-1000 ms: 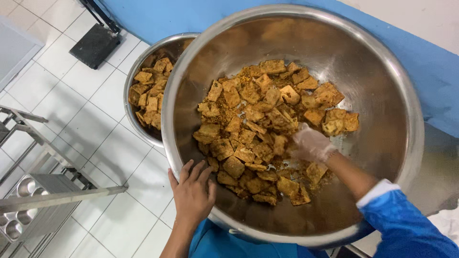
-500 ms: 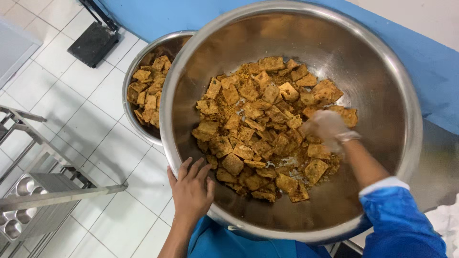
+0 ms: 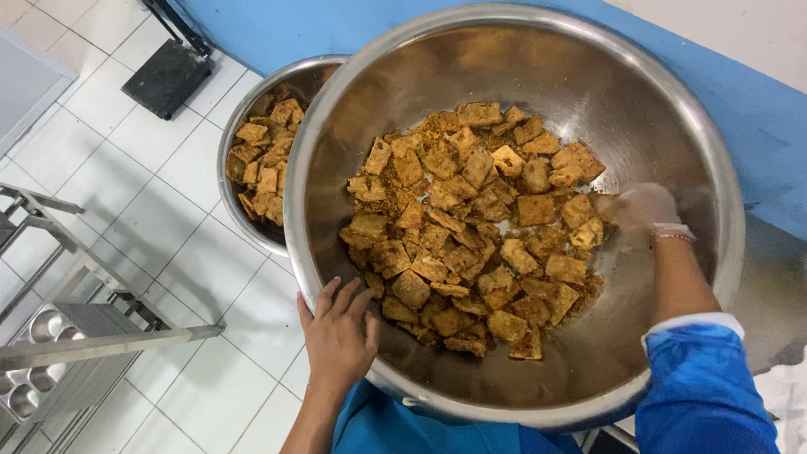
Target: The person mixes seasoned, cubed food items in a large stainless steel bowl using a gloved right hand. The left hand stabilizes the bowl while the right hand repeatedly lifts and turns the pieces to distribute seasoning. A second bowl containing similar items sits nearby.
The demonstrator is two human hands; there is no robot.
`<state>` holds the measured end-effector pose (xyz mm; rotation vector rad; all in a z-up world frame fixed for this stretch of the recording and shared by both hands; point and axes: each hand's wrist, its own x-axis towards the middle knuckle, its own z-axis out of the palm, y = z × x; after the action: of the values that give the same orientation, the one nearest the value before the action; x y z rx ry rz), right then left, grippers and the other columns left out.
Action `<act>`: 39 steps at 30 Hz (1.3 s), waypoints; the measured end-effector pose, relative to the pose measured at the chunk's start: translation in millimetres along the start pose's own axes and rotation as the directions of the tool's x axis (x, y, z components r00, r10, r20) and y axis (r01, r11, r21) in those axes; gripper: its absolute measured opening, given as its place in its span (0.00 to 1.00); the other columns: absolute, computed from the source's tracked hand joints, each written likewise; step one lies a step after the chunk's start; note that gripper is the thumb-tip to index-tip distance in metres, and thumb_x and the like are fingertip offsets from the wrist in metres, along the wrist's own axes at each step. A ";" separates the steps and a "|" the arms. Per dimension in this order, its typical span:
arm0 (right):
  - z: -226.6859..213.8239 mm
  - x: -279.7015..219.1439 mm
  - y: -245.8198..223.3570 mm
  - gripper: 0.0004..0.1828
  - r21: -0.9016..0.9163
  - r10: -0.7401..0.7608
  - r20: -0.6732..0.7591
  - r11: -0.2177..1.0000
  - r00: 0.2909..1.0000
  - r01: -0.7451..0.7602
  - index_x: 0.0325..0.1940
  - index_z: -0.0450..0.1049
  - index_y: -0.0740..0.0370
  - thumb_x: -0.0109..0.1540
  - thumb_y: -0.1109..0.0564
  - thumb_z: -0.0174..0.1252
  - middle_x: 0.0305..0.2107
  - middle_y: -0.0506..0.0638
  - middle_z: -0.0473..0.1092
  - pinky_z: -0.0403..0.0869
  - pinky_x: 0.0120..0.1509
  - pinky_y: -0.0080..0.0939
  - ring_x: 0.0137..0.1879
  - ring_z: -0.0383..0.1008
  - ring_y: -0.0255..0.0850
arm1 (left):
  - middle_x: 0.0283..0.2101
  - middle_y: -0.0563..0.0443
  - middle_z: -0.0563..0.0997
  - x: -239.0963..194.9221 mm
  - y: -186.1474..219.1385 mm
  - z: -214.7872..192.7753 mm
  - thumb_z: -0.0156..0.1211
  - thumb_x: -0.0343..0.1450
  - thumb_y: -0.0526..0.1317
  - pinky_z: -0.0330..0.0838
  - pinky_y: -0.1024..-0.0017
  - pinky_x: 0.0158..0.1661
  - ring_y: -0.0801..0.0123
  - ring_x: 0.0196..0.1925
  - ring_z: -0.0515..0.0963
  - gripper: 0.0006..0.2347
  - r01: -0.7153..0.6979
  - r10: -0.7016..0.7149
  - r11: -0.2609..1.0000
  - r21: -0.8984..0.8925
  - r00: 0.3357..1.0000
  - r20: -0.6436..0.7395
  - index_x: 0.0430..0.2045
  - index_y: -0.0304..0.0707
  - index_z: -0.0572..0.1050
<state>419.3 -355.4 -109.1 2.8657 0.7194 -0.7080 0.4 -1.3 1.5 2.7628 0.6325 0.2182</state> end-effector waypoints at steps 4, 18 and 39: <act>18.3 16.5 -4.0 0.19 -0.089 -0.194 0.211 0.972 0.958 0.217 0.26 0.79 0.55 0.63 0.42 0.55 0.18 0.46 0.64 0.73 0.31 0.36 0.26 0.66 0.34 | 0.56 0.53 0.77 1.6 1.1 0.9 0.56 0.63 0.41 0.43 0.35 0.65 0.57 0.66 0.65 0.16 0.015 -0.015 1.000 0.005 1.000 0.003 0.44 0.46 0.80; 17.8 15.2 -151.9 0.25 -0.221 -0.324 0.251 0.898 0.912 0.380 0.33 0.74 0.54 0.69 0.34 0.46 0.25 0.47 0.66 0.76 0.39 0.37 0.33 0.70 0.39 | 0.55 0.52 0.77 2.9 0.4 2.0 0.55 0.63 0.41 0.42 0.34 0.65 0.55 0.66 0.65 0.15 0.028 -0.028 1.000 -0.008 0.999 0.036 0.43 0.44 0.80; -152.9 5.8 -469.9 0.41 0.837 -0.505 -0.498 -0.492 0.705 0.239 0.70 0.46 0.66 0.61 0.62 0.64 0.60 0.68 0.57 0.76 0.69 0.54 0.68 0.63 0.59 | 0.56 0.51 0.77 2.2 -2.7 3.5 0.57 0.62 0.40 0.42 0.33 0.65 0.54 0.66 0.64 0.16 0.034 -0.035 0.991 -0.127 0.999 0.000 0.43 0.45 0.80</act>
<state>266.5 93.6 29.8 3.1022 2.2120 -3.1018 2.0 1.1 -2.5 2.6281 0.6435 0.2449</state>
